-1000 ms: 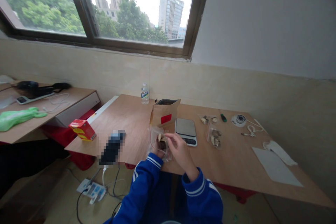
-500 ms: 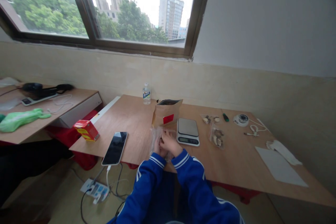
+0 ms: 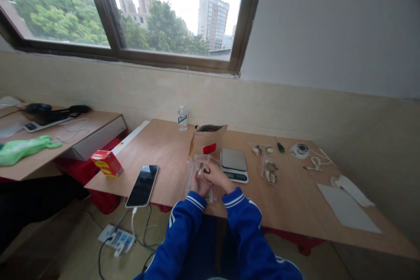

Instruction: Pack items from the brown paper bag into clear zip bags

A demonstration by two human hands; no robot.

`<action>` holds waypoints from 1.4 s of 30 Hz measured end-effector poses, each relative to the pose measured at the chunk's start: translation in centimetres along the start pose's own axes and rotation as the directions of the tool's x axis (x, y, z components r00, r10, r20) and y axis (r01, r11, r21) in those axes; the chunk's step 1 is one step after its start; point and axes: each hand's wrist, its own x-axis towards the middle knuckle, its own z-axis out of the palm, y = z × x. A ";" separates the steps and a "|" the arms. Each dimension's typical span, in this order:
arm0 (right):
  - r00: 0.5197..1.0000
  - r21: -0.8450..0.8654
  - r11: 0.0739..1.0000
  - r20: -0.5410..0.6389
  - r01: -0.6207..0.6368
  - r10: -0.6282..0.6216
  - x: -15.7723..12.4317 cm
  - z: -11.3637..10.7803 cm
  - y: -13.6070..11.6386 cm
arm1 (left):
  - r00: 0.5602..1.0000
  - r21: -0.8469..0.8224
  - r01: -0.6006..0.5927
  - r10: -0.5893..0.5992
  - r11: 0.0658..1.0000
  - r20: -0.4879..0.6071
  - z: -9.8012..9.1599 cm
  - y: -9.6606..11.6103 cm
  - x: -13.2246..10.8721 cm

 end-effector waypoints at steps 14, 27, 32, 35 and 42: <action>0.974 -0.071 0.994 -0.214 -0.086 0.069 -1.1 2.9 0.0 | 0.993 0.316 -0.116 0.121 0.942 0.006 1.6 -0.1 -0.9; 0.873 0.298 0.949 -0.429 -0.108 0.233 -2.0 2.6 1.2 | 0.995 0.115 0.069 -0.060 0.991 -0.081 0.6 0.0 -0.1; 0.835 0.354 0.935 -0.503 -0.040 0.226 -2.6 2.0 0.4 | 0.997 0.061 0.073 -0.072 0.995 -0.023 0.5 0.0 0.1; 0.812 0.474 0.880 -0.507 -0.016 0.288 -2.8 1.8 0.5 | 0.998 0.060 0.057 -0.058 0.997 0.005 0.3 0.0 0.1; 0.724 0.761 0.647 -0.474 0.052 0.501 -3.2 1.7 1.1 | 0.997 0.116 0.052 -0.058 0.992 0.047 0.8 0.0 -0.2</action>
